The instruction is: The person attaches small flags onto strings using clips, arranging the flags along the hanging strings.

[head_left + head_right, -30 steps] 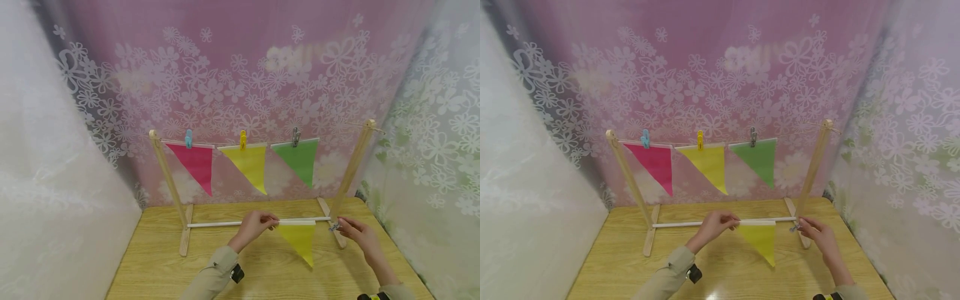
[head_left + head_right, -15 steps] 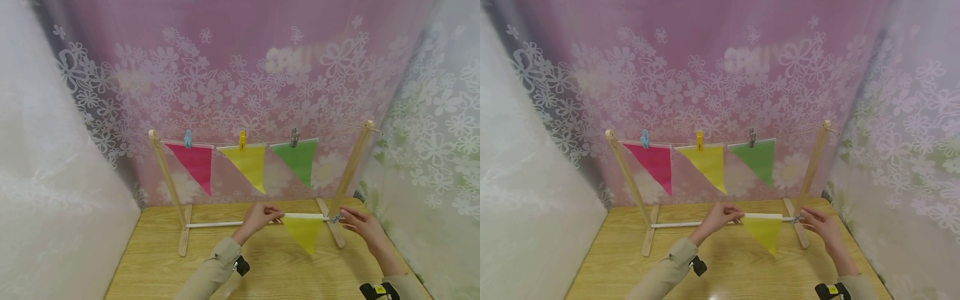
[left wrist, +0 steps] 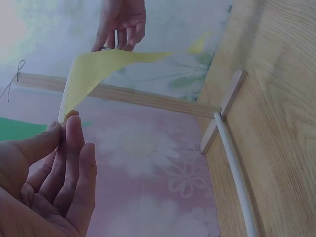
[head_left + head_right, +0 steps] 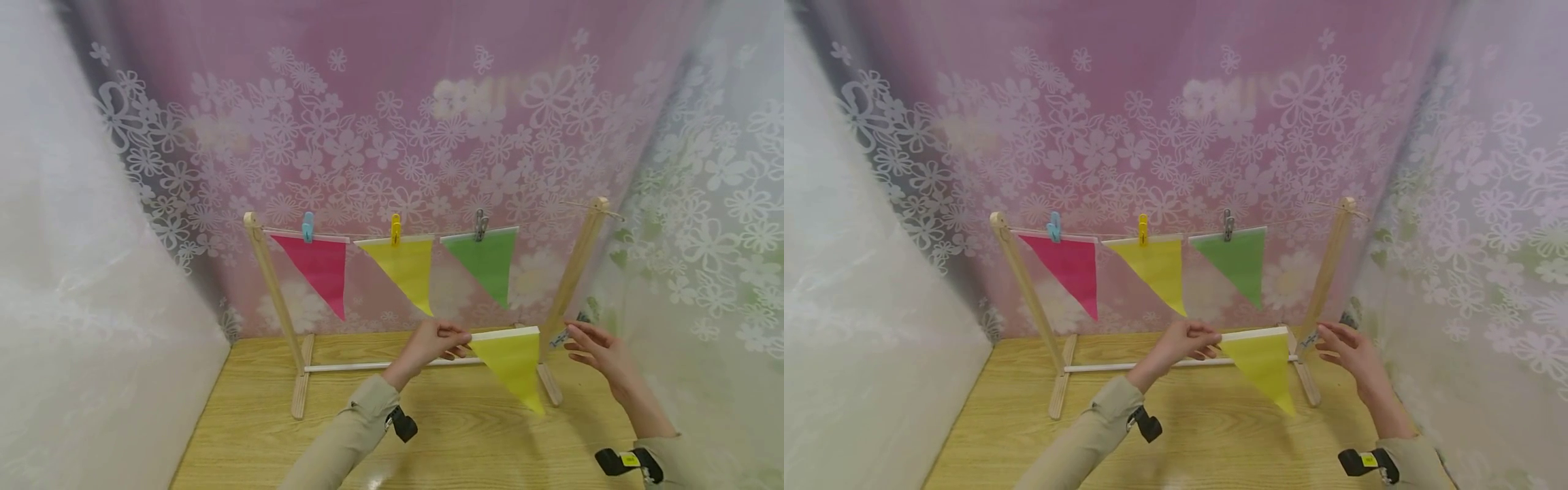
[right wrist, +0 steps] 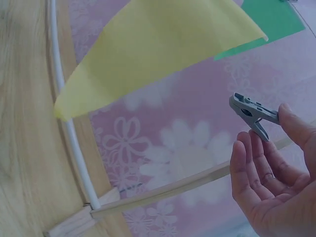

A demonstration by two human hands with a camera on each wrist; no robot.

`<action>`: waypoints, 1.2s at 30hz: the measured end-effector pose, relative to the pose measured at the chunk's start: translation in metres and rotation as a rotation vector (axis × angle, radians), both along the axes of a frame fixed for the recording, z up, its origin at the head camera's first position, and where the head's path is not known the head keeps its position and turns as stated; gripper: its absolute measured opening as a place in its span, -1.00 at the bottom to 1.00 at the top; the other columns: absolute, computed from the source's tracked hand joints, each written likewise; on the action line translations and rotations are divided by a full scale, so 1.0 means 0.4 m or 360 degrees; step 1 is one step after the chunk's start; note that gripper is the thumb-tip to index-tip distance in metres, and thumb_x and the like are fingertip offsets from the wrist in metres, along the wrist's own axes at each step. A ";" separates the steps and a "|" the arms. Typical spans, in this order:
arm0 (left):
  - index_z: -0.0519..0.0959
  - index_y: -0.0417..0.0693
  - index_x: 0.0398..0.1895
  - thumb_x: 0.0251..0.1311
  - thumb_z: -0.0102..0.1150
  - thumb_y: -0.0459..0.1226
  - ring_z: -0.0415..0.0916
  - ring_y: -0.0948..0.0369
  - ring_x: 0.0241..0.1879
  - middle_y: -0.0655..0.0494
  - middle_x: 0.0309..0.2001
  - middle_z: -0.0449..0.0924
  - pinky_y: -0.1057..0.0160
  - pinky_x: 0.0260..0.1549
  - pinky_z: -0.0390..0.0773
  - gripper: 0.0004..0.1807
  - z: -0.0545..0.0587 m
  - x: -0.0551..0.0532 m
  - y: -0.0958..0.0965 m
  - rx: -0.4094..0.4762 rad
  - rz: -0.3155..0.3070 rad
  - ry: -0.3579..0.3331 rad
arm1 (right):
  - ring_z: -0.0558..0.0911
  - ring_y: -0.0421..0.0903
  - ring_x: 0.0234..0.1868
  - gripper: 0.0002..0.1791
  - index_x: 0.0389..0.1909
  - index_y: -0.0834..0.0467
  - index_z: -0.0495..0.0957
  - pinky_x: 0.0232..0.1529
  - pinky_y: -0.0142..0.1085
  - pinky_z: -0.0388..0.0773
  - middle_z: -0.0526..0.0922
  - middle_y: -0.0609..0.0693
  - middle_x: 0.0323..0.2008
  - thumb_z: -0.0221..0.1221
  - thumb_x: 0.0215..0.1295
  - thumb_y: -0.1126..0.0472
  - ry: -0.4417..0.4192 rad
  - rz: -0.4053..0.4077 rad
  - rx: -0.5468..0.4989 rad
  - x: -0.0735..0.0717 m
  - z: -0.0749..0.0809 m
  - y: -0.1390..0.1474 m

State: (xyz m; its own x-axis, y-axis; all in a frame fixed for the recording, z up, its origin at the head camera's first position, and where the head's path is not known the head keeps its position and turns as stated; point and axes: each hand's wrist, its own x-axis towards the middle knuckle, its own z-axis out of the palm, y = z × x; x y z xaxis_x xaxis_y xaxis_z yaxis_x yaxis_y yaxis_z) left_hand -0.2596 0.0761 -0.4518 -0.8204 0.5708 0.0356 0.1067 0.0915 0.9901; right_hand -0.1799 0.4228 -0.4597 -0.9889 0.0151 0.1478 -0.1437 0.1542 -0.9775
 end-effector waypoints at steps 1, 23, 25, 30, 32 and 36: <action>0.71 -0.16 -0.05 0.39 0.26 -0.17 0.77 0.05 -0.27 -0.04 -0.24 0.79 0.22 -0.29 0.74 -0.74 0.005 -0.001 0.003 0.0007 -0.0009 -0.0014 | 0.69 -0.33 -0.13 -0.67 0.14 -0.22 0.60 -0.15 -0.47 0.66 0.65 -0.43 -0.03 0.02 0.60 0.23 0.0016 0.0004 -0.0023 -0.001 0.007 0.003; 0.74 -0.03 -0.09 0.37 0.29 -0.13 0.76 0.09 -0.29 -0.08 -0.20 0.78 0.26 -0.33 0.72 -0.79 0.156 -0.011 0.068 0.0069 0.0106 0.0146 | 0.71 -0.35 -0.18 -0.68 0.11 -0.12 0.63 -0.19 -0.54 0.63 0.69 -0.34 -0.04 0.04 0.57 0.29 0.0264 -0.0044 -0.0078 -0.028 0.239 0.053; 0.74 -0.04 -0.09 0.37 0.29 -0.14 0.75 0.09 -0.30 -0.10 -0.18 0.78 0.27 -0.33 0.72 -0.79 0.170 -0.013 0.077 0.0097 0.0127 0.0175 | 0.70 -0.37 -0.18 -0.70 0.12 -0.13 0.62 -0.19 -0.55 0.62 0.67 -0.35 -0.02 0.07 0.56 0.26 0.0254 -0.0085 -0.0021 -0.029 0.271 0.049; 0.74 -0.07 -0.09 0.36 0.29 -0.16 0.74 0.20 -0.41 -0.09 -0.21 0.78 0.31 -0.38 0.71 -0.79 0.206 -0.018 0.105 0.0137 0.0198 0.0321 | 0.67 -0.36 -0.16 -0.69 0.19 -0.13 0.61 -0.19 -0.56 0.61 0.63 -0.37 0.00 0.11 0.54 0.21 0.0266 -0.0166 0.0155 -0.042 0.343 0.032; 0.74 -0.07 -0.10 0.36 0.29 -0.15 0.71 0.27 -0.47 -0.04 -0.23 0.79 0.32 -0.40 0.71 -0.79 0.221 -0.020 0.116 0.0139 0.0229 0.0396 | 0.67 -0.35 -0.15 -0.67 0.22 -0.08 0.60 -0.20 -0.55 0.62 0.63 -0.37 0.00 0.12 0.53 0.21 0.0297 -0.0180 0.0183 -0.049 0.368 0.025; 0.76 -0.08 -0.12 0.34 0.30 -0.16 0.74 0.14 -0.46 0.04 -0.28 0.80 0.32 -0.44 0.70 -0.79 0.244 -0.028 0.134 0.0181 0.0263 0.0481 | 0.68 -0.34 -0.18 -0.64 0.26 0.06 0.58 -0.21 -0.54 0.63 0.65 -0.34 0.01 0.15 0.51 0.23 0.0368 -0.0162 0.0121 -0.063 0.412 0.015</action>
